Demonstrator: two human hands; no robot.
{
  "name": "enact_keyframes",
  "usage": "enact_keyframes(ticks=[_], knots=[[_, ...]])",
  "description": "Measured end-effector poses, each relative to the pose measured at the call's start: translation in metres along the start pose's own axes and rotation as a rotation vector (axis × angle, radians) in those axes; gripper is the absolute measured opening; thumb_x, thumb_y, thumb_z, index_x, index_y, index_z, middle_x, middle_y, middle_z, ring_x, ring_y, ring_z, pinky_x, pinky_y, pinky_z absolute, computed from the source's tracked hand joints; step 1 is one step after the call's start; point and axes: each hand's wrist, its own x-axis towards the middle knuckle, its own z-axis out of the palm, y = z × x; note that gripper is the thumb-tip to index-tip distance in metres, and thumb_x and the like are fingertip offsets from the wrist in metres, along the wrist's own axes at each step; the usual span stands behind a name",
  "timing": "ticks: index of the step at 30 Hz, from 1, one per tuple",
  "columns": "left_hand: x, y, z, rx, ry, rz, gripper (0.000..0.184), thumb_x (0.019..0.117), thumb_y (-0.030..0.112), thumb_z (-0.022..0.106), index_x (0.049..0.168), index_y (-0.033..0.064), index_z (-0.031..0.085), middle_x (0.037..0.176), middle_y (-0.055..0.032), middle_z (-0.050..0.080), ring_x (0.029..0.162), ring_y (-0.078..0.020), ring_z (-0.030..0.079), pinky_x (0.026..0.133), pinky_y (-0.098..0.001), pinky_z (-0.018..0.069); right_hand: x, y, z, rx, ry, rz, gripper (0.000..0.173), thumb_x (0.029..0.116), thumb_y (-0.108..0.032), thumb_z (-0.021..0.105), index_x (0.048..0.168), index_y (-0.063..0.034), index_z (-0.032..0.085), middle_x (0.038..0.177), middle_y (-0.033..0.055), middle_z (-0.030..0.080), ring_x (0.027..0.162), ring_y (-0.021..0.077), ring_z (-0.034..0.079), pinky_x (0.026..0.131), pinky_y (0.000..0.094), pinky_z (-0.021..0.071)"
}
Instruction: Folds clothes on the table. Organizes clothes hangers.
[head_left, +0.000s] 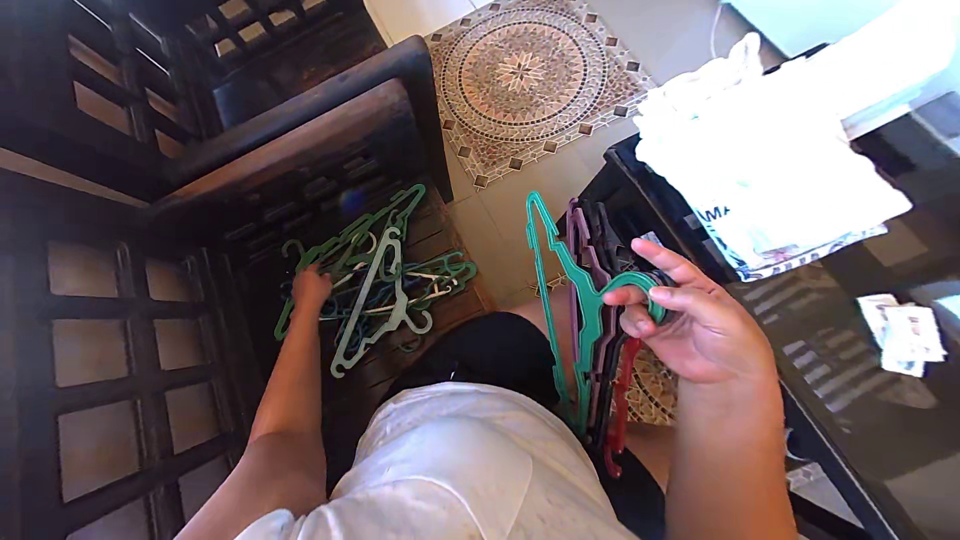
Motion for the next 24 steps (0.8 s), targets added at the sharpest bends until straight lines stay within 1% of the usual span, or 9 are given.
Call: enact_keyframes(ticks=[4, 6, 8, 11, 15, 17, 19, 22, 24], knots=[[0.024, -0.046, -0.004, 0.052, -0.023, -0.247, 0.053, 0.1082, 0.026, 0.048, 0.149, -0.0071, 0.043, 0.153, -0.0342, 0.040, 0.146, -0.0505, 0.033, 0.115, -0.0686, 0.0288, 0.001, 0.005, -0.003, -0.025, 0.024, -0.023, 0.027, 0.1042, -0.022, 0.050, 0.119, -0.0209, 0.073, 0.058, -0.0051, 0.063, 0.046, 0.0013, 0.057, 0.047, 0.0155, 0.0509], [0.035, -0.059, -0.002, 0.110, -0.077, -0.269, 0.052, 0.1089, 0.028, 0.048, 0.149, -0.0051, 0.044, 0.151, -0.0313, 0.045, 0.144, -0.0456, 0.041, 0.114, -0.0642, 0.0334, -0.002, 0.005, -0.001, -0.041, 0.067, -0.015, 0.033, 0.1011, -0.010, 0.044, 0.115, -0.0161, 0.073, 0.057, -0.0038, 0.064, 0.046, 0.0025, 0.059, 0.048, 0.0169, 0.0531], [0.042, -0.065, 0.000, 0.151, -0.097, -0.232, 0.049, 0.1073, 0.025, 0.052, 0.148, -0.0018, 0.047, 0.148, -0.0297, 0.049, 0.141, -0.0443, 0.045, 0.113, -0.0631, 0.0359, -0.005, 0.003, 0.000, -0.028, 0.082, 0.000, 0.038, 0.0992, -0.002, 0.040, 0.116, -0.0120, 0.073, 0.064, 0.0005, 0.071, 0.052, 0.0060, 0.066, 0.052, 0.0189, 0.0572], [0.045, -0.060, 0.001, 0.206, -0.085, -0.192, 0.042, 0.1059, 0.019, 0.054, 0.143, 0.0004, 0.055, 0.144, -0.0281, 0.055, 0.138, -0.0431, 0.050, 0.113, -0.0604, 0.0380, -0.003, 0.001, -0.002, 0.034, 0.047, -0.014, 0.038, 0.1033, 0.000, 0.038, 0.122, -0.0093, 0.071, 0.080, 0.0078, 0.077, 0.062, 0.0101, 0.073, 0.058, 0.0202, 0.0606], [0.022, -0.044, -0.010, 0.143, 0.069, -0.177, 0.044, 0.1080, 0.026, 0.048, 0.141, -0.0016, 0.056, 0.138, -0.0302, 0.059, 0.133, -0.0470, 0.053, 0.109, -0.0658, 0.0392, -0.003, -0.004, 0.000, 0.038, 0.110, -0.036, 0.033, 0.1077, -0.008, 0.040, 0.121, -0.0125, 0.070, 0.085, 0.0056, 0.077, 0.065, 0.0076, 0.071, 0.060, 0.0180, 0.0592], [0.007, -0.032, -0.029, 0.077, 0.103, -0.129, 0.046, 0.1069, 0.026, 0.052, 0.140, -0.0046, 0.054, 0.135, -0.0337, 0.059, 0.130, -0.0500, 0.054, 0.108, -0.0668, 0.0400, -0.004, -0.009, -0.001, 0.060, 0.138, -0.056, 0.032, 0.1088, -0.012, 0.041, 0.121, -0.0145, 0.070, 0.086, 0.0047, 0.077, 0.068, 0.0081, 0.072, 0.063, 0.0195, 0.0605], [-0.005, -0.023, -0.050, -0.034, 0.058, -0.085, 0.045, 0.1050, 0.021, 0.056, 0.139, -0.0087, 0.052, 0.130, -0.0350, 0.060, 0.120, -0.0481, 0.060, 0.104, -0.0633, 0.0447, -0.006, -0.014, -0.001, 0.085, 0.134, -0.061, 0.032, 0.1097, -0.017, 0.042, 0.128, -0.0159, 0.068, 0.093, 0.0054, 0.078, 0.077, 0.0116, 0.075, 0.071, 0.0245, 0.0633], [-0.039, 0.012, -0.078, -0.189, -0.011, 0.060, 0.042, 0.1073, 0.016, 0.053, 0.140, -0.0081, 0.045, 0.118, -0.0323, 0.063, 0.100, -0.0386, 0.068, 0.092, -0.0545, 0.0537, -0.005, -0.019, 0.000, 0.093, 0.078, -0.069, 0.035, 0.1097, -0.026, 0.044, 0.139, -0.0179, 0.061, 0.105, 0.0070, 0.077, 0.093, 0.0181, 0.076, 0.083, 0.0325, 0.0639], [-0.068, 0.054, -0.087, -0.185, 0.013, 0.211, 0.039, 0.1073, 0.014, 0.051, 0.140, -0.0057, 0.047, 0.116, -0.0336, 0.064, 0.102, -0.0455, 0.067, 0.093, -0.0645, 0.0505, -0.003, -0.020, 0.005, 0.100, 0.079, -0.092, 0.036, 0.1095, -0.027, 0.045, 0.142, -0.0185, 0.060, 0.109, 0.0086, 0.077, 0.098, 0.0212, 0.076, 0.087, 0.0354, 0.0632]])
